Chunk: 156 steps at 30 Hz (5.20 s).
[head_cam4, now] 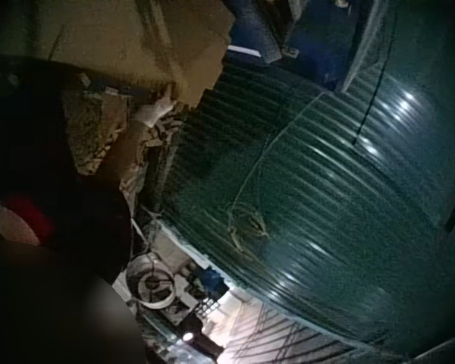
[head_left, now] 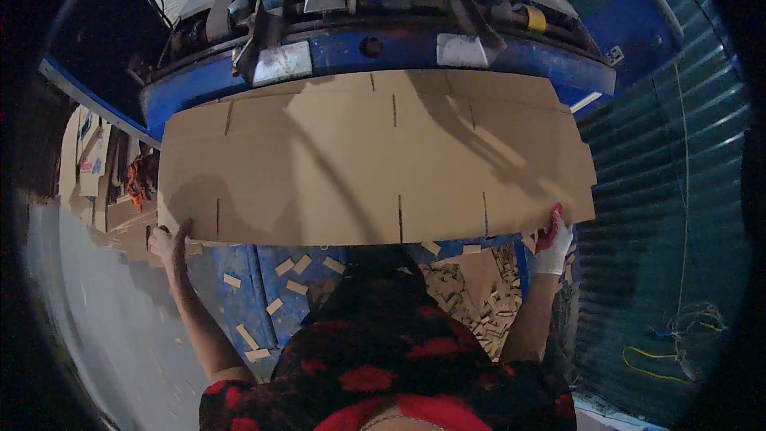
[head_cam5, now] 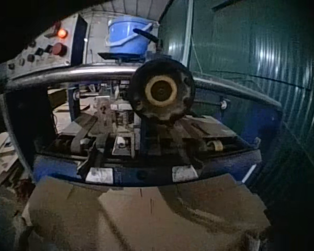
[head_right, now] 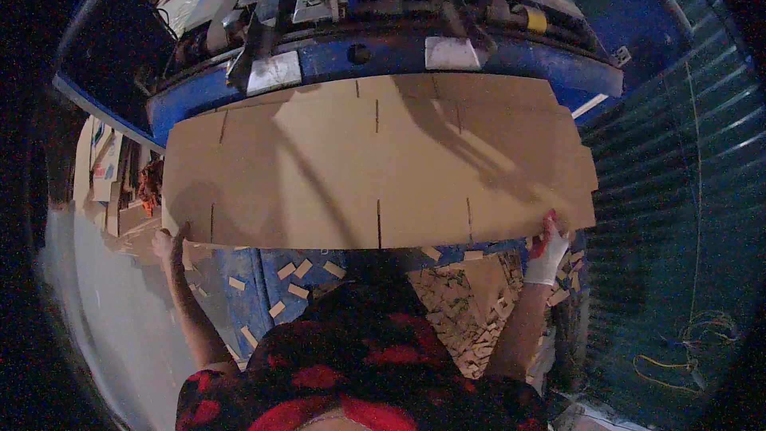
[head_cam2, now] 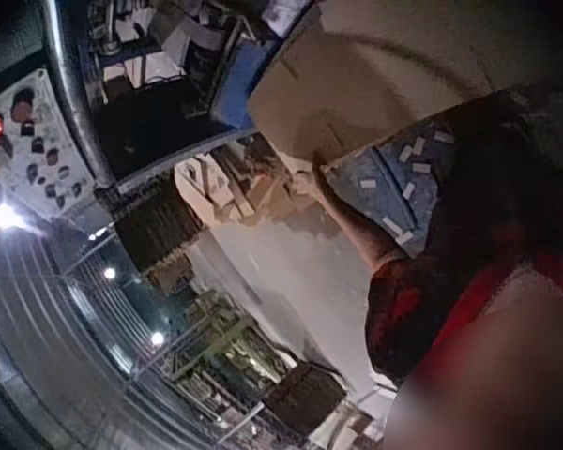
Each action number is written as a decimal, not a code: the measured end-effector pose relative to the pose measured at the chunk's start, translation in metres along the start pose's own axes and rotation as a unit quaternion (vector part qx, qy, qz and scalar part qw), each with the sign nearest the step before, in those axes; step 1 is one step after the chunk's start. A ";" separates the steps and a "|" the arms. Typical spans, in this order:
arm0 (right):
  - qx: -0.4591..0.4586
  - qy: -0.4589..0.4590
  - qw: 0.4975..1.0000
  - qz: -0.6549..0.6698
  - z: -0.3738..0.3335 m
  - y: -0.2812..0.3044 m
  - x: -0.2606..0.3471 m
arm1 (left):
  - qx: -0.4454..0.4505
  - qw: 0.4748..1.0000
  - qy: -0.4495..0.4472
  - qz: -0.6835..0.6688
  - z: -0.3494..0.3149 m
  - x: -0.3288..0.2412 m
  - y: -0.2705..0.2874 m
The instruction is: The person repeatedly picks up flat cardboard sheets, folds them into box shapes, and places them onto a conveyor or machine. The process is continuous and repetitive, with the person handling one sheet at a time.
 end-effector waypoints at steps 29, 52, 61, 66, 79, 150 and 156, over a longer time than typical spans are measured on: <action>0.374 0.693 0.400 -0.468 -0.155 -0.263 0.057 | -0.060 0.807 -0.478 -0.342 -0.100 -0.302 0.097; 0.376 0.604 0.534 -0.457 -0.020 -0.488 0.083 | -0.104 0.838 -0.474 -0.250 0.020 -0.474 0.052; 0.364 0.461 0.624 -0.515 -0.070 -0.215 0.044 | -0.017 0.999 0.036 0.014 -0.032 -0.115 0.040; 0.323 0.468 0.572 -0.591 -0.105 -0.133 0.042 | 0.059 0.994 -0.018 -0.093 -0.041 -0.068 0.029; 0.057 0.188 0.975 0.107 -0.039 -0.016 0.051 | 0.102 0.994 0.004 0.034 -0.019 -0.062 0.059; 0.167 0.220 0.954 0.115 -0.073 -0.059 0.077 | -0.014 0.836 -0.080 -0.543 -0.063 -0.054 0.098; 0.496 0.461 0.680 -0.282 -0.219 -0.167 0.079 | 0.137 0.748 -0.093 -0.643 -0.112 -0.139 0.066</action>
Point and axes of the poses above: each hand's wrist, its own z-axis towards the middle knuckle, its own y-axis out of the back of the hand, x = y × z, the point moved 6 cm from there along z, towards the middle knuckle
